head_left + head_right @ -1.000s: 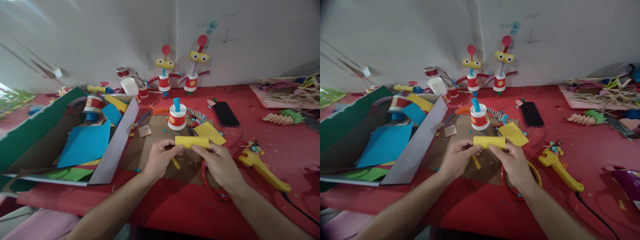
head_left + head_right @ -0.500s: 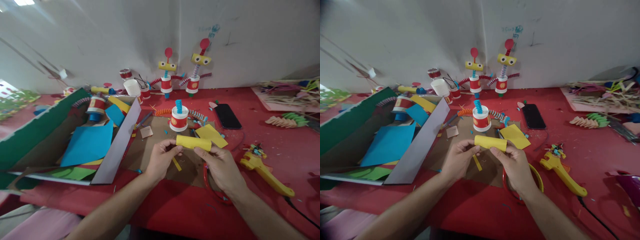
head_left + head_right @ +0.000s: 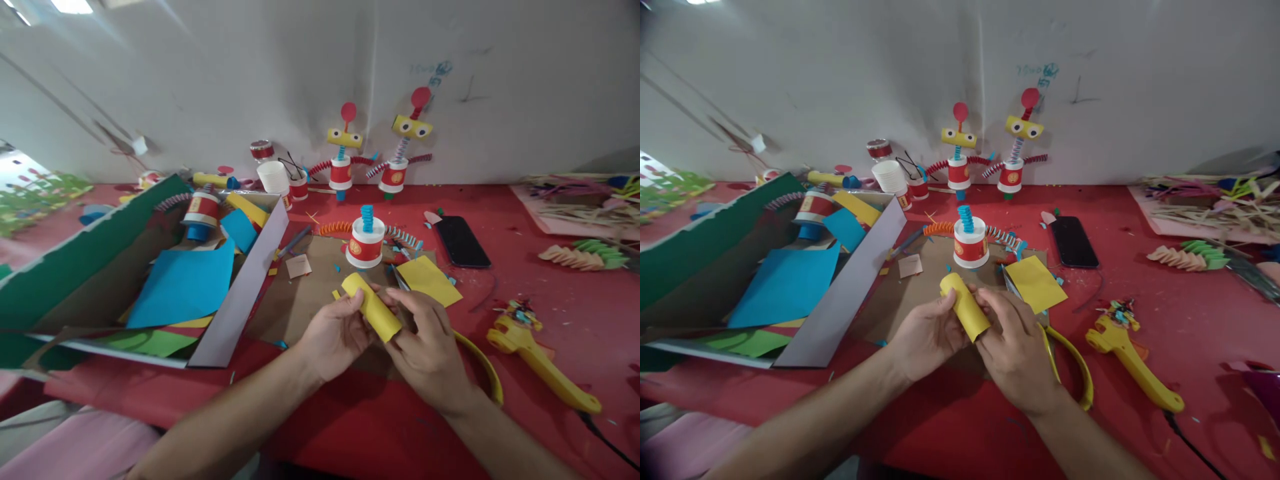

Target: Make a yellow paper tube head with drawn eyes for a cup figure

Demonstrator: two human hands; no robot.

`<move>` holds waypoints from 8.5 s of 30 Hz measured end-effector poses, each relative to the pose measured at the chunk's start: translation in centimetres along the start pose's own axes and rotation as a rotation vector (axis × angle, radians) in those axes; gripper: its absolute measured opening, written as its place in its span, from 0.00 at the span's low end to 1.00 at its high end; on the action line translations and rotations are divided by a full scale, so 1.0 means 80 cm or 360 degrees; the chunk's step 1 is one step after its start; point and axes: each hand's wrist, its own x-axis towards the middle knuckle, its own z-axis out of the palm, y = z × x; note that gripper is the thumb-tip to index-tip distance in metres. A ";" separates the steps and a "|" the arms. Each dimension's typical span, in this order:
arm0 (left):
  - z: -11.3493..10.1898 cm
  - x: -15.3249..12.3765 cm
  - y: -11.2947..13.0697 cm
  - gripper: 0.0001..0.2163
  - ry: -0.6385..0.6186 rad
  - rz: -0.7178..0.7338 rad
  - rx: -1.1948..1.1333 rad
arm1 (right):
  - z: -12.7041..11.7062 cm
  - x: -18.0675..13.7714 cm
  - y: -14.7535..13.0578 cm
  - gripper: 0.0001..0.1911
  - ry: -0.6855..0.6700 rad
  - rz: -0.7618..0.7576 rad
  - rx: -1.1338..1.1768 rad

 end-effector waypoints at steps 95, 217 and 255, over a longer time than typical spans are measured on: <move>0.003 -0.004 0.030 0.11 0.0053 0.0388 0.1160 | -0.001 0.002 0.026 0.11 -0.0106 0.1960 0.1911; 0.000 0.001 -0.002 0.10 0.0317 0.0586 0.1186 | 0.006 0.003 0.001 0.10 0.0002 0.1894 0.1983; -0.005 0.006 0.006 0.10 0.0267 0.0600 0.0918 | -0.002 0.009 -0.004 0.14 -0.0099 0.1906 0.1996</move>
